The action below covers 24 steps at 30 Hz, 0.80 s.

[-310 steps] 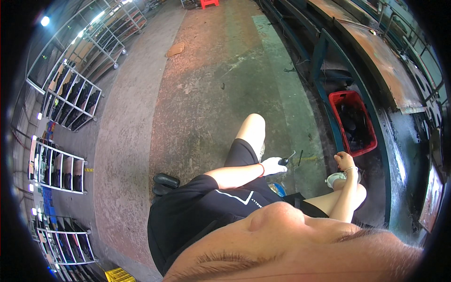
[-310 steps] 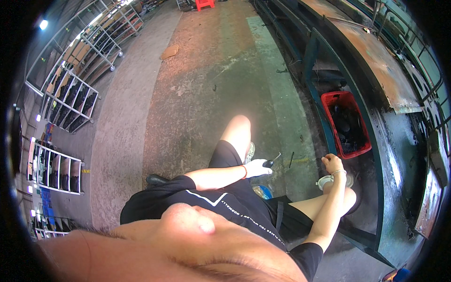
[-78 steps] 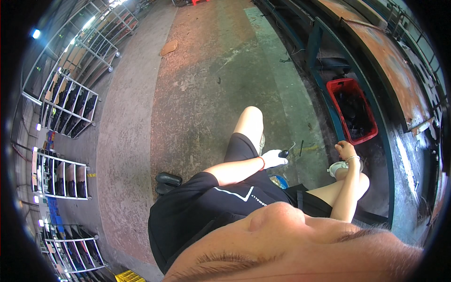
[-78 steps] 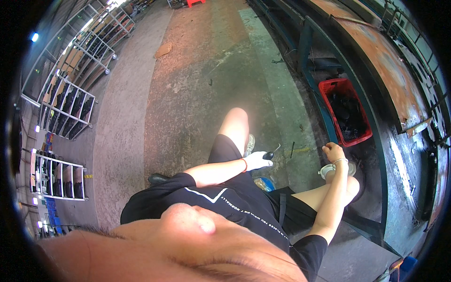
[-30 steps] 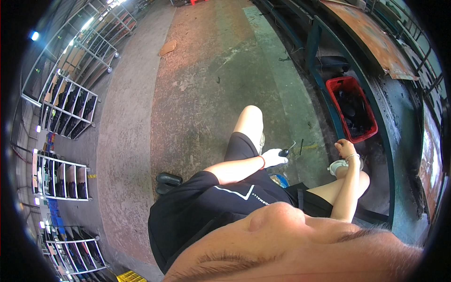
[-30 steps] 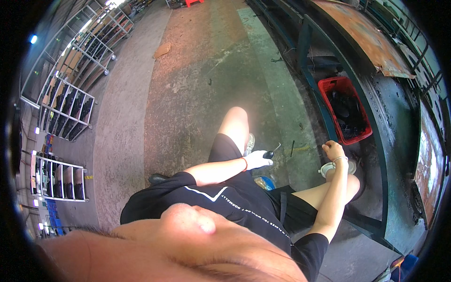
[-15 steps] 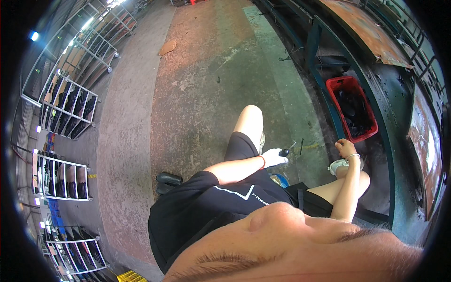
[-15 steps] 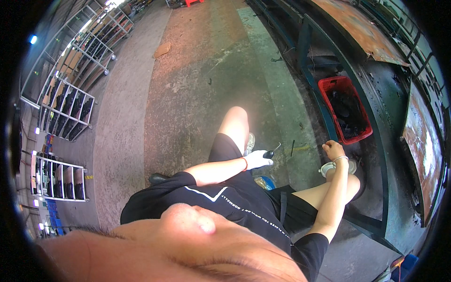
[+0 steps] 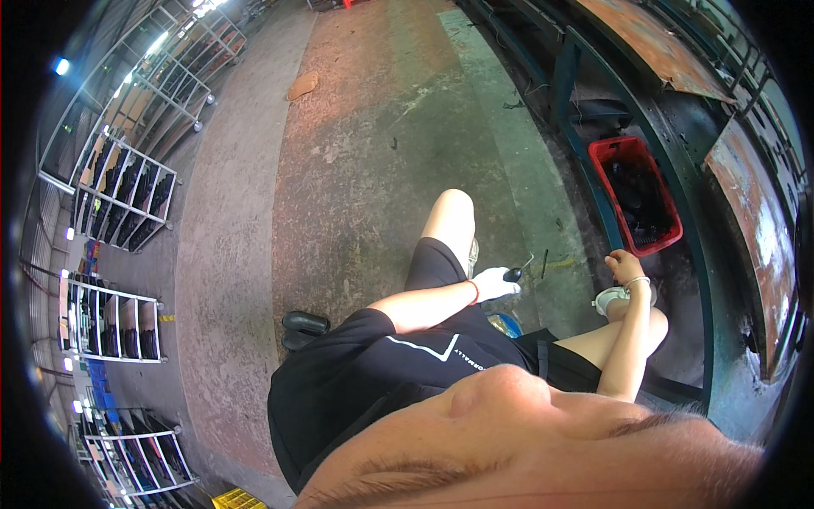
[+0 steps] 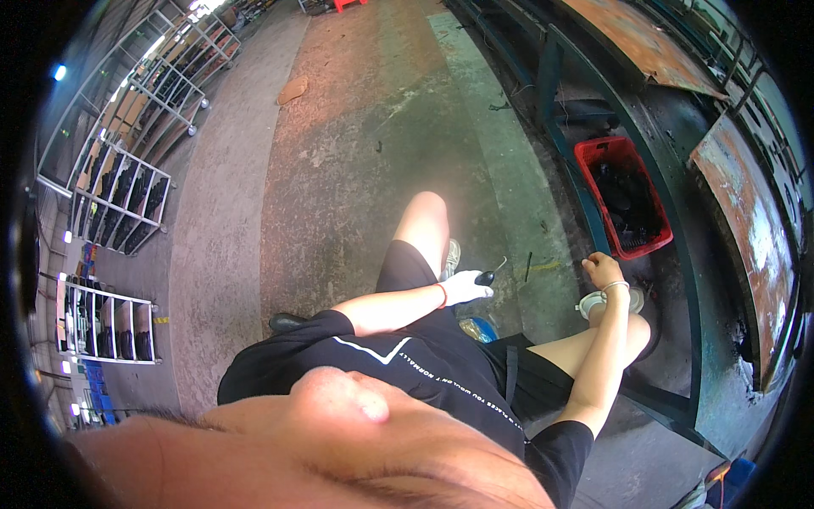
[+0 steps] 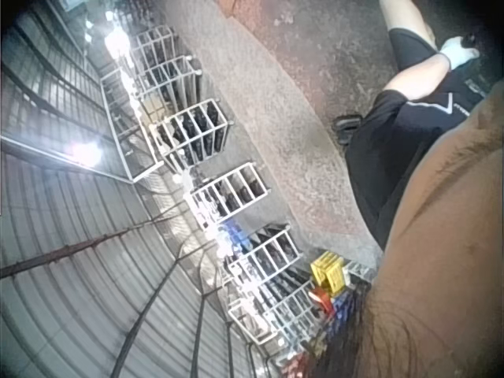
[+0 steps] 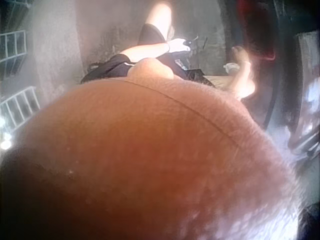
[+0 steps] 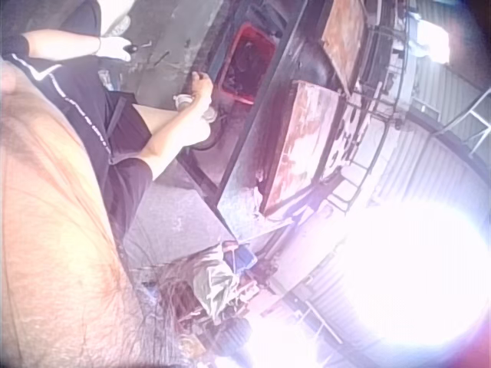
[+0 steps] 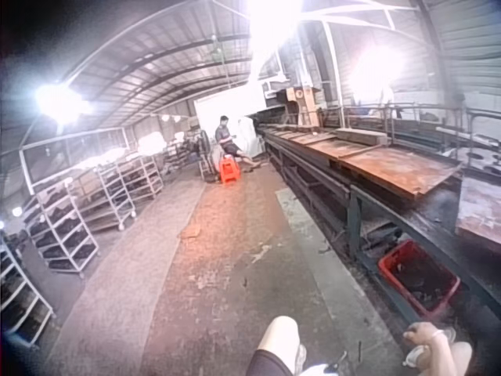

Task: The person walks to a workstation and sits down holding a hand tool. They take a shoe sole from a bin, work on it with the tool, and place it onto the machine table.

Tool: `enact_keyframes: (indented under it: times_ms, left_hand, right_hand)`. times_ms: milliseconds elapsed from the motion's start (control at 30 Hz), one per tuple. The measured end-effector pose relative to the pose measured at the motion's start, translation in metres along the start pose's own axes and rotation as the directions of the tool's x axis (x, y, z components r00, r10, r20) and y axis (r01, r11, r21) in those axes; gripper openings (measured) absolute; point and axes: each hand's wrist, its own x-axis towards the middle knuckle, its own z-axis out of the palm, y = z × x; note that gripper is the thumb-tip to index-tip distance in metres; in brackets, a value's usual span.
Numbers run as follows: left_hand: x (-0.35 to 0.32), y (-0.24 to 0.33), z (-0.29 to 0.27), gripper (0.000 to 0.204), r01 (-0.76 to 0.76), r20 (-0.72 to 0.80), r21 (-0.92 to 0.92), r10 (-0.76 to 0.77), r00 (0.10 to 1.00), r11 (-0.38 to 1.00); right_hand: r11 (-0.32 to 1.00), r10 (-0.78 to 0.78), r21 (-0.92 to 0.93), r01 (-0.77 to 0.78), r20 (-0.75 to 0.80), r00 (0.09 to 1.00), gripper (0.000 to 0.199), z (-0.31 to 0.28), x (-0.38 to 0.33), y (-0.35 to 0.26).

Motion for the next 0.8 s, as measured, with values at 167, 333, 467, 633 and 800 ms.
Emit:
enact_keyframes:
  times_ms: [167,333,467,633,800]
  left_hand:
    - [0.004,-0.008,0.003,0.043,-0.022,-0.017,-0.021,0.021,1.0,1.0]
    - [0.005,-0.012,0.005,0.043,-0.028,-0.022,-0.03,0.027,0.999,0.999]
    - [0.004,-0.011,0.004,0.042,-0.029,-0.021,-0.042,0.028,0.999,0.999]
    - [0.001,-0.004,0.001,0.041,-0.022,-0.017,-0.031,0.022,1.0,0.999]
    - [-0.002,0.0,-0.001,0.041,-0.002,-0.001,-0.045,0.002,1.0,0.999]
  right_hand:
    - [1.0,-0.008,-0.001,0.008,-0.002,1.0,0.034,0.0,0.0,-0.001]
    - [1.0,-0.013,-0.001,0.013,-0.007,1.0,0.035,0.0,0.0,-0.001]
    - [1.0,-0.01,-0.004,0.01,-0.008,1.0,0.035,0.0,0.0,-0.001]
    - [1.0,-0.008,0.008,0.008,-0.01,1.0,0.034,0.001,0.0,-0.001]
    - [1.0,-0.004,-0.001,0.004,-0.016,1.0,0.034,0.0,-0.001,-0.001]
